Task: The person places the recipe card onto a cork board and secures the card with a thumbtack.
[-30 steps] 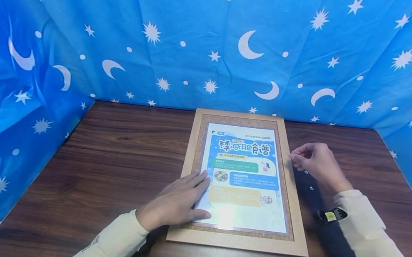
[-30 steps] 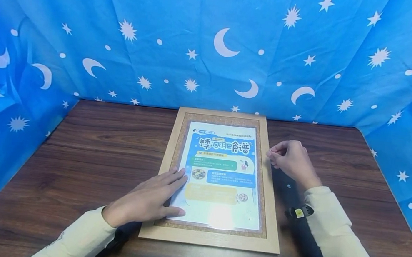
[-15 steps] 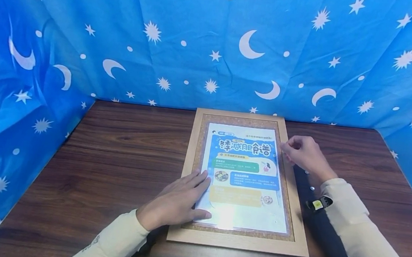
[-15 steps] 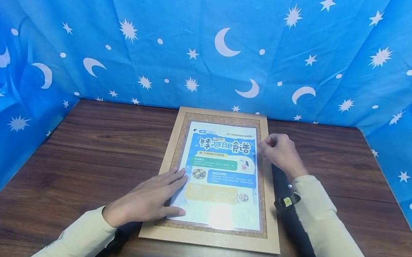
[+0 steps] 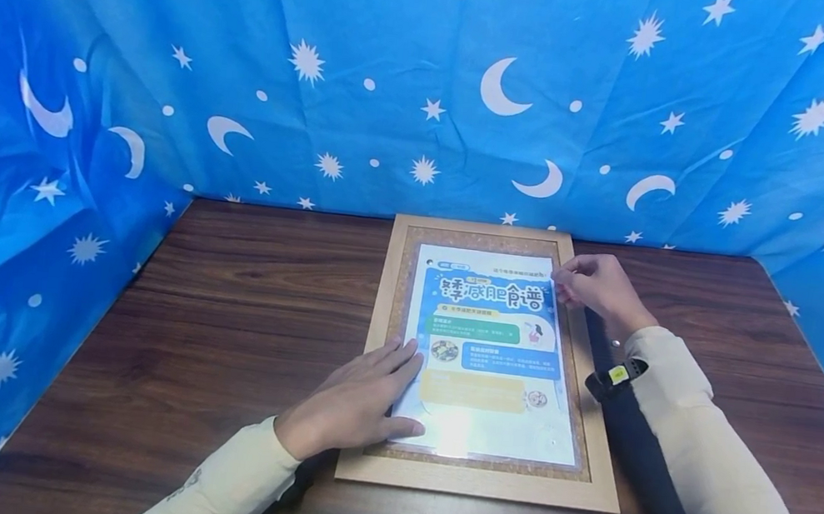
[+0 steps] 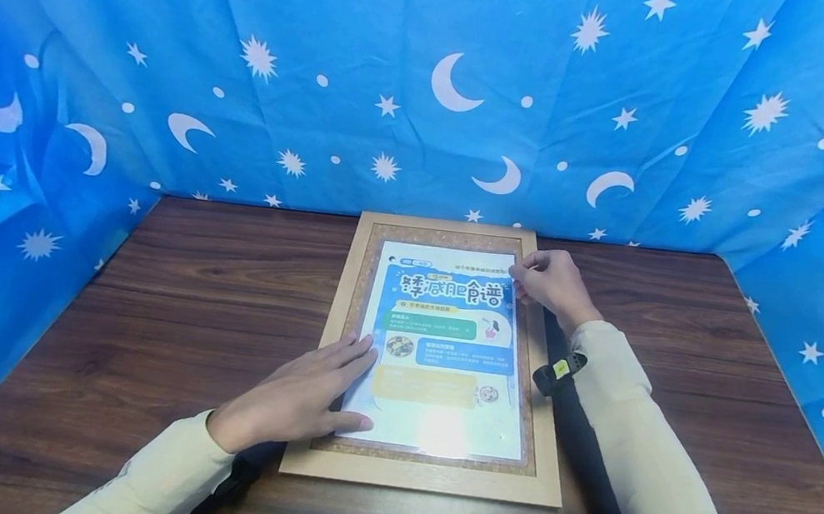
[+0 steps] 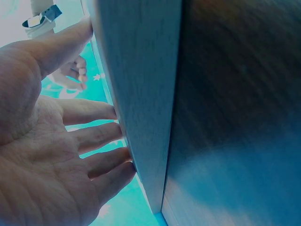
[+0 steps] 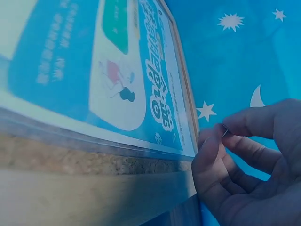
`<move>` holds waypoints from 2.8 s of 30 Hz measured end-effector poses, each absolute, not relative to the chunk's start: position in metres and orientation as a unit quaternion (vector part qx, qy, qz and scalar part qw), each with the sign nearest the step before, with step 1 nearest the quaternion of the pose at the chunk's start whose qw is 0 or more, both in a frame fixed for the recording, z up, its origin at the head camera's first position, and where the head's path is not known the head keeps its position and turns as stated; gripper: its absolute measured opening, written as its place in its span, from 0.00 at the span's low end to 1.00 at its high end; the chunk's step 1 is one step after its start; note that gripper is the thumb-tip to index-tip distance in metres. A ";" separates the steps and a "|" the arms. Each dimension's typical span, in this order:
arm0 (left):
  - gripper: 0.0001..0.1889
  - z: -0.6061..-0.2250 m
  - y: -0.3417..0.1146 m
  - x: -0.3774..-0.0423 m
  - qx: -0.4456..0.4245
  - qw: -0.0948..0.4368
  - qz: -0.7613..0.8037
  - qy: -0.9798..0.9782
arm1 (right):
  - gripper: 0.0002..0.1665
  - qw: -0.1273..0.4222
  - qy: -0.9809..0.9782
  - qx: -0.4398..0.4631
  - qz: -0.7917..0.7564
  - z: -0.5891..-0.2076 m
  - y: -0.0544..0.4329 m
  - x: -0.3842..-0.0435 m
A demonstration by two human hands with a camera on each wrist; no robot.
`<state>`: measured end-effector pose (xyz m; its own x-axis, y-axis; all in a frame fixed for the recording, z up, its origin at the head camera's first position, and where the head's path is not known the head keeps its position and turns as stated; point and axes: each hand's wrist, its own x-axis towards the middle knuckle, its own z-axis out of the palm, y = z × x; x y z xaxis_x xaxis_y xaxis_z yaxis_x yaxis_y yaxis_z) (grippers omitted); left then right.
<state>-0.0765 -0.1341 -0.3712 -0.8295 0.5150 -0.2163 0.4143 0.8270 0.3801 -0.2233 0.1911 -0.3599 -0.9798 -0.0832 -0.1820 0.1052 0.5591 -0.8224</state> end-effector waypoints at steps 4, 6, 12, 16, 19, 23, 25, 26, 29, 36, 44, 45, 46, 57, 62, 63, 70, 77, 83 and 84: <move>0.45 -0.371 -0.134 -0.077 0.249 0.154 0.159 0.943 | 0.18 0.118 0.865 0.037 -0.486 -0.360 0.190 -0.231; 0.45 -0.370 -0.134 -0.077 0.248 0.155 0.159 0.943 | 0.19 0.123 0.860 0.051 -0.493 -0.361 0.189 -0.235; 0.45 -0.370 -0.134 -0.076 0.248 0.155 0.158 0.943 | 0.20 0.124 0.844 0.072 -0.516 -0.366 0.189 -0.248; 0.45 -0.371 -0.134 -0.077 0.252 0.153 0.155 0.943 | 0.20 0.119 0.835 0.071 -0.532 -0.369 0.190 -0.253; 0.45 -0.371 -0.134 -0.077 0.252 0.153 0.154 0.943 | 0.20 0.121 0.833 0.073 -0.535 -0.370 0.189 -0.255; 0.45 -0.371 -0.134 -0.077 0.250 0.154 0.154 0.943 | 0.19 0.126 0.835 0.079 -0.530 -0.370 0.188 -0.259; 0.45 -0.371 -0.134 -0.077 0.251 0.154 0.155 0.943 | 0.17 0.130 0.836 0.082 -0.526 -0.371 0.186 -0.260; 0.45 -0.371 -0.134 -0.077 0.252 0.155 0.156 0.943 | 0.16 0.132 0.838 0.083 -0.524 -0.372 0.186 -0.261; 0.45 -0.371 -0.134 -0.077 0.252 0.157 0.158 0.942 | 0.15 0.136 0.841 0.082 -0.518 -0.373 0.183 -0.263; 0.45 -0.371 -0.134 -0.077 0.247 0.159 0.157 0.943 | 0.15 0.130 0.851 0.070 -0.504 -0.375 0.180 -0.269; 0.44 -0.370 -0.133 -0.077 0.238 0.164 0.157 0.944 | 0.15 0.140 0.850 0.056 -0.505 -0.373 0.182 -0.272; 0.44 -0.370 -0.133 -0.077 0.239 0.163 0.157 0.944 | 0.14 0.141 0.850 0.057 -0.505 -0.373 0.182 -0.272; 0.44 -0.370 -0.133 -0.077 0.239 0.162 0.157 0.944 | 0.14 0.141 0.850 0.058 -0.504 -0.374 0.182 -0.273; 0.45 -0.370 -0.132 -0.077 0.238 0.159 0.153 0.946 | 0.14 0.148 0.852 0.068 -0.497 -0.375 0.180 -0.276; 0.45 -0.370 -0.132 -0.077 0.236 0.158 0.153 0.947 | 0.14 0.150 0.855 0.071 -0.492 -0.373 0.179 -0.275; 0.45 -0.370 -0.132 -0.077 0.236 0.157 0.153 0.947 | 0.14 0.150 0.855 0.072 -0.492 -0.373 0.179 -0.275; 0.45 -0.371 -0.131 -0.077 0.237 0.158 0.148 0.947 | 0.15 0.158 0.850 0.073 -0.497 -0.373 0.180 -0.277; 0.45 -0.370 -0.131 -0.078 0.238 0.157 0.150 0.947 | 0.16 0.158 0.851 0.073 -0.495 -0.373 0.182 -0.279; 0.45 -0.370 -0.131 -0.078 0.236 0.160 0.153 0.946 | 0.16 0.152 0.851 0.074 -0.497 -0.372 0.182 -0.276; 0.45 -0.370 -0.131 -0.078 0.236 0.160 0.153 0.946 | 0.16 0.151 0.852 0.074 -0.495 -0.372 0.182 -0.276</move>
<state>-0.0778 -0.1307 -0.3702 -0.8375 0.4955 -0.2302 0.3980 0.8420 0.3642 -0.2757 0.1817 -0.3718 -0.9431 -0.0230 -0.3318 0.2769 0.4984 -0.8216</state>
